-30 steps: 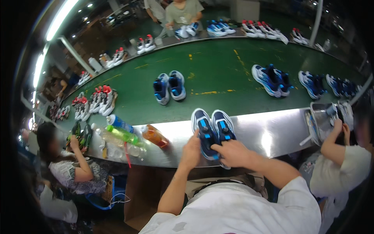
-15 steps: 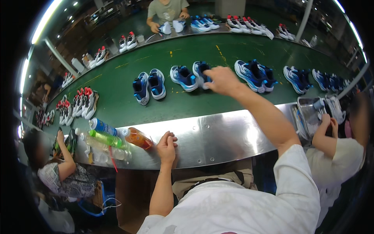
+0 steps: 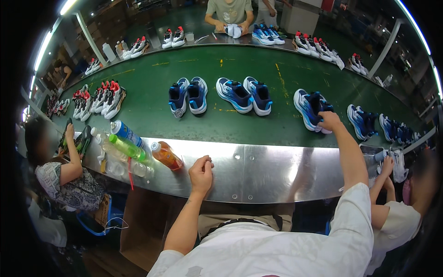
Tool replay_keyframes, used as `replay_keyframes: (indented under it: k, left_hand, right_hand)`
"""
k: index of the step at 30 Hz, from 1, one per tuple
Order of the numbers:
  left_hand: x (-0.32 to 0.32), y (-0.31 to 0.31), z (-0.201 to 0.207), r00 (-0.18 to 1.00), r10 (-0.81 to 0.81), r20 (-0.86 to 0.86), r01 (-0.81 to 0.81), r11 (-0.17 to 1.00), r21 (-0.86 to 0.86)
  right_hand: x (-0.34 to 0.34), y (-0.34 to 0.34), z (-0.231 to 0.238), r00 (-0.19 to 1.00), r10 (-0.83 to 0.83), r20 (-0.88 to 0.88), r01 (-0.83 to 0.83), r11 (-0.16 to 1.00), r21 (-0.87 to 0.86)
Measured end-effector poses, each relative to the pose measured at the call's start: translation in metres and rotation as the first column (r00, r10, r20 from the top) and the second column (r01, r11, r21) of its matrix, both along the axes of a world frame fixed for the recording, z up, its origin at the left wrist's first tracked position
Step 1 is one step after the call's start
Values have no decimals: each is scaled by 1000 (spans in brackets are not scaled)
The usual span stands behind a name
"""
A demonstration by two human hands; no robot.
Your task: The person assembles athletic shoes on a factory assembly line. They insert black foam insoles into the shoe uppers and secure blue plastic heel tabs on the back of the shoes. The person handles multiple pairs of shoes, moving them along the metal workbench as they complete each step.
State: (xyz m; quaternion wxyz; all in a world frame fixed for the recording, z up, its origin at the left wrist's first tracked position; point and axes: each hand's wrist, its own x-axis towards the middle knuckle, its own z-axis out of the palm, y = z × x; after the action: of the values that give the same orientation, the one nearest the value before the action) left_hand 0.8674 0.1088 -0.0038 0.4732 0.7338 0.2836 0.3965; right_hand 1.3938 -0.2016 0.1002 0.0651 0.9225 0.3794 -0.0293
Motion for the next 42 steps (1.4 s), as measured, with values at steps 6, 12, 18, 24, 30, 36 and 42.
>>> replay_keyframes:
  k: [6,12,18,24,30,36,42]
  left_hand:
    - [-1,-6,16,997,60,-41,-51,982,181]
    - [28,-84,73,857,-412,-310,443,896,33]
    - [43,-129,68,843,-299,-447,399,905,147]
    - [18,-111,80,830,-376,-412,478,860,179]
    - [3,-113,83,837,-395,-379,459,884,90]
    - [11,-111,72,871,-409,-271,420,907,-19]
    - [12,-112,94,826,-455,-331,447,888,-108]
  right_hand:
    - [-180,11,25,990,124,-64,-113,980,161]
    - [-362,-27,45,925,320,-207,-290,943,162]
    - [-379,-52,44,928,327,-181,-268,919,288]
    - [-369,-67,47,969,240,61,-247,952,182]
    - [-383,-1,86,913,407,-18,-337,779,529]
    - [-350,67,39,663,700,-266,-469,665,582]
    - [-363,58,24,710,665,-233,-352,621,700]
